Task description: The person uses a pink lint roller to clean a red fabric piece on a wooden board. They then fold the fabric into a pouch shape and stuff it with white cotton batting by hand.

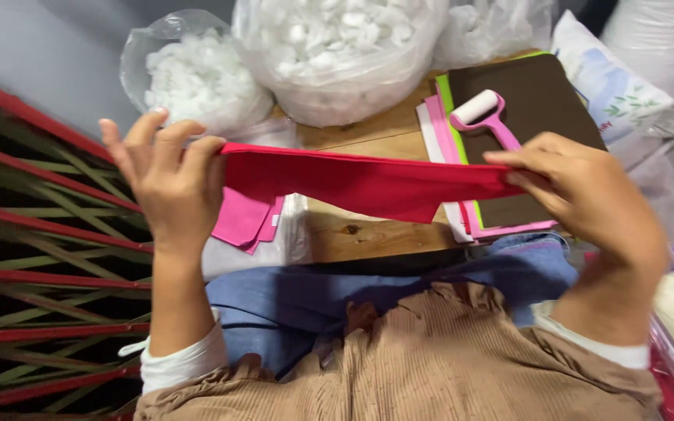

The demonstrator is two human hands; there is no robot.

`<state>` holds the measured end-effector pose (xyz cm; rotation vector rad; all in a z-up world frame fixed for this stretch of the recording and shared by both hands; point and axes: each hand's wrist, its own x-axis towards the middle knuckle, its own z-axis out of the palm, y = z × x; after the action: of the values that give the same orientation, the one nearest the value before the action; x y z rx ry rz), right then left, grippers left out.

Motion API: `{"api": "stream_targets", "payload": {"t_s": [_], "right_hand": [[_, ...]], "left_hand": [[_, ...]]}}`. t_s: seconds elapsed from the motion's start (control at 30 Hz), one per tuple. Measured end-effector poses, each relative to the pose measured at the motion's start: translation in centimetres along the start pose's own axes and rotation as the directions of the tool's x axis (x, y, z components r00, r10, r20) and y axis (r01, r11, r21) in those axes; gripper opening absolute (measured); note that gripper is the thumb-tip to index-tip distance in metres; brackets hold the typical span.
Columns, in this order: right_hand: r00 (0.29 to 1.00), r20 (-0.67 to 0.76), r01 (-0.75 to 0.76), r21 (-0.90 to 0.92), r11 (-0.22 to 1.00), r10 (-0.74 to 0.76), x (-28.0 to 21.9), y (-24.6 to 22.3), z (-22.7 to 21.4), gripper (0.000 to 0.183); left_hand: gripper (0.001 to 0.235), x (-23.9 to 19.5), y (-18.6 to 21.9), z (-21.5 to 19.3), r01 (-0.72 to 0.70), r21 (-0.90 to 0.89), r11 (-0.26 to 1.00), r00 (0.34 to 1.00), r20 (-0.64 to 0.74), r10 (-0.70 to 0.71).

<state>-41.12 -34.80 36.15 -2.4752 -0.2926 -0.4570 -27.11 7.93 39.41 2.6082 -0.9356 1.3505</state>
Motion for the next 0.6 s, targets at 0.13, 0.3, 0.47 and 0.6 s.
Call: {"api": "stream_targets", "payload": {"t_s": [0.13, 0.3, 0.47, 0.6], "right_hand": [[0.999, -0.032, -0.008, -0.227, 0.974, 0.000, 0.1, -1.3, -2.6, 0.044], [0.974, -0.187, 0.054, -0.352, 0.934, -0.126, 4.5, 2.4, -2.0, 0.018], [0.978, -0.169, 0.014, -0.545, 0.838, -0.126, 13.0, 9.8, 5.3, 0.014], [0.992, -0.129, -0.065, -0.503, 0.862, 0.000, 17.6, 14.6, 12.1, 0.015]], "left_hand": [[0.019, 0.9, -2.2, -3.9, 0.079, -0.367, 0.927, 0.996, -0.007, -0.088], [0.018, 1.0, -5.6, -0.7, 0.243, -0.605, 0.759, 0.962, 0.050, -0.268], [0.026, 0.4, -8.7, 10.9, 0.459, -0.565, 0.686, 0.888, 0.297, -0.350], [0.022, -2.0, -10.4, 22.3, 0.506, -0.360, 0.783, 0.846, 0.383, -0.371]]}}
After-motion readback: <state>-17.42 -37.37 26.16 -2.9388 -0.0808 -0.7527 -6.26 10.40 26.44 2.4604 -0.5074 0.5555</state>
